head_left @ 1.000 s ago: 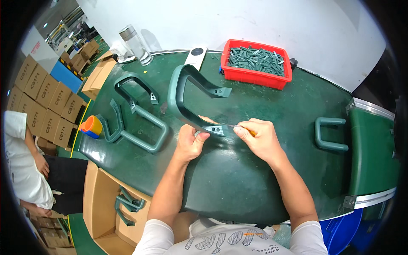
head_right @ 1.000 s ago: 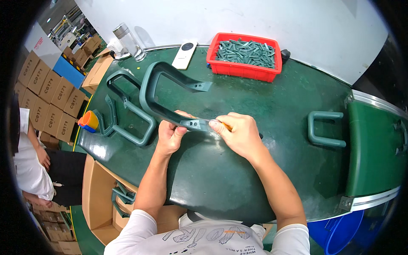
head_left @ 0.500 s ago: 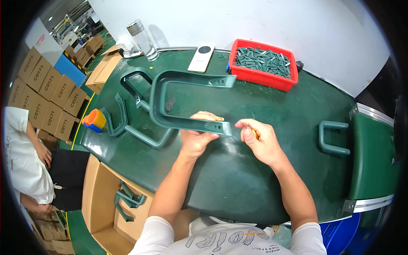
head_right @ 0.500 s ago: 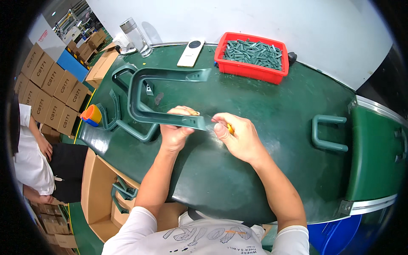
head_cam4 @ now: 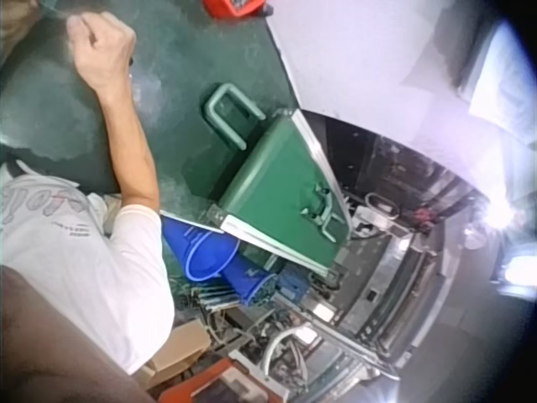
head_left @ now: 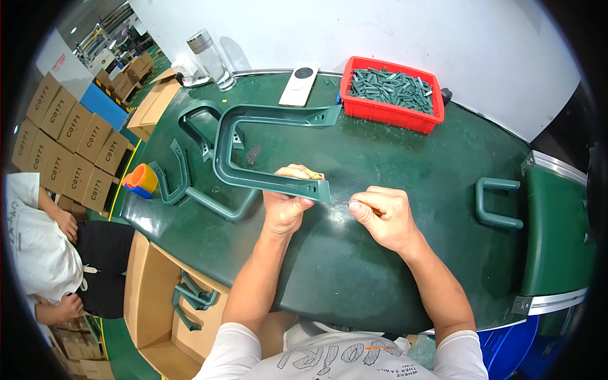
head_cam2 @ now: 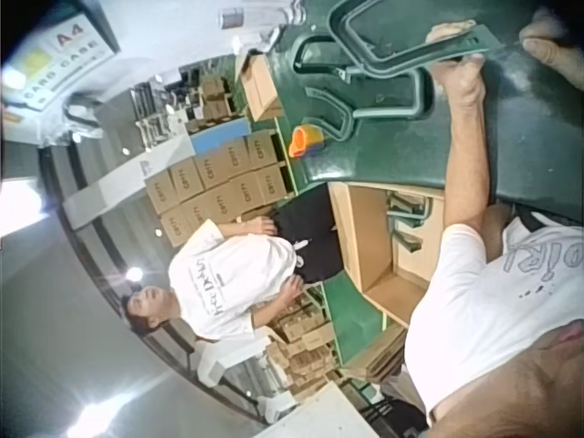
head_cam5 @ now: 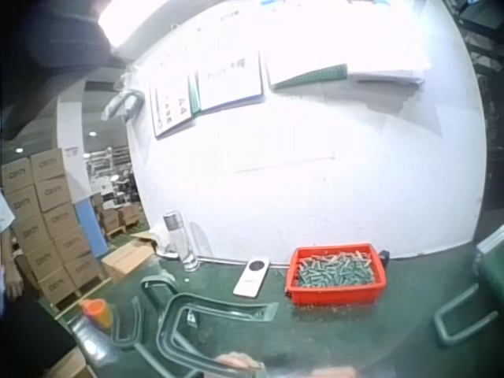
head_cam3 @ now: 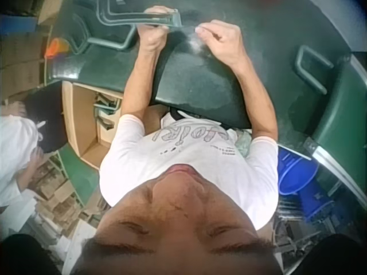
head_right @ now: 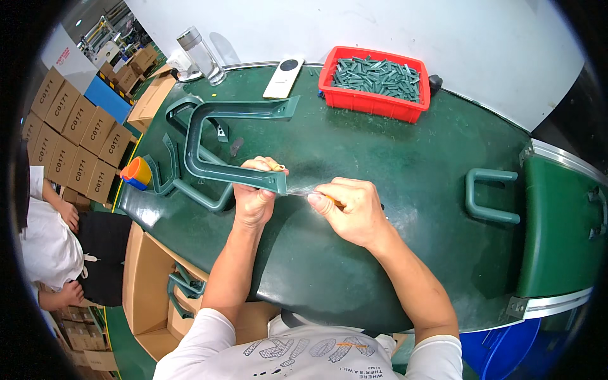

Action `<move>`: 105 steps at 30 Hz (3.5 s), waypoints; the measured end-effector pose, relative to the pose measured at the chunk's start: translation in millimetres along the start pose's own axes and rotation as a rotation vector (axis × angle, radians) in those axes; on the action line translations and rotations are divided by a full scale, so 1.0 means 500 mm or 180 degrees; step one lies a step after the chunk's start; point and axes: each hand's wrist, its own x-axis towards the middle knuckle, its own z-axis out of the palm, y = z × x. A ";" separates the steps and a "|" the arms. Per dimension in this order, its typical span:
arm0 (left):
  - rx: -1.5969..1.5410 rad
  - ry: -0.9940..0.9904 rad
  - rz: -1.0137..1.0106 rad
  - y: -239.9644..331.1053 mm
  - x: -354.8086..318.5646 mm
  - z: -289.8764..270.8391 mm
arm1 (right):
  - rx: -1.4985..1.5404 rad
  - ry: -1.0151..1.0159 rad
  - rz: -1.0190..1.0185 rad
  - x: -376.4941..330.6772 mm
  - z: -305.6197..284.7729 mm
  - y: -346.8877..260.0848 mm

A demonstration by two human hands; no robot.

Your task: Scrape the rough edges off of green plastic parts using a deburring tool and place the finished parts into a cardboard box.

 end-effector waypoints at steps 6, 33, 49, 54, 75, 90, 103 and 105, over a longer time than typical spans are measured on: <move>0.0022 -0.0079 -0.0049 0.000 -0.002 -0.002 | -0.0009 -0.0026 -0.0071 0.002 0.000 -0.001; -0.0332 -0.0505 -0.0740 -0.056 -0.032 0.021 | 0.1021 0.0205 0.1256 -0.016 0.008 0.053; 0.1090 -0.0325 -0.0585 -0.037 -0.027 0.030 | 0.0804 0.0263 0.1685 0.000 -0.004 0.007; 0.1263 -0.0276 -0.0577 -0.027 -0.026 0.036 | 0.0665 0.0240 0.1636 0.000 -0.003 0.003; 0.1244 -0.0295 -0.0357 -0.032 -0.024 0.031 | 0.0436 0.0299 0.1567 0.001 -0.002 0.020; 0.1341 -0.0284 -0.0449 -0.029 -0.025 0.034 | 0.0654 0.0317 0.1613 -0.006 -0.001 0.043; 0.1228 -0.0066 -0.0584 -0.040 -0.024 0.026 | 0.0855 0.0125 0.1739 -0.010 -0.005 0.030; 0.1174 0.0016 -0.0593 -0.043 -0.023 0.024 | 0.0912 0.0075 0.1783 -0.011 -0.007 0.029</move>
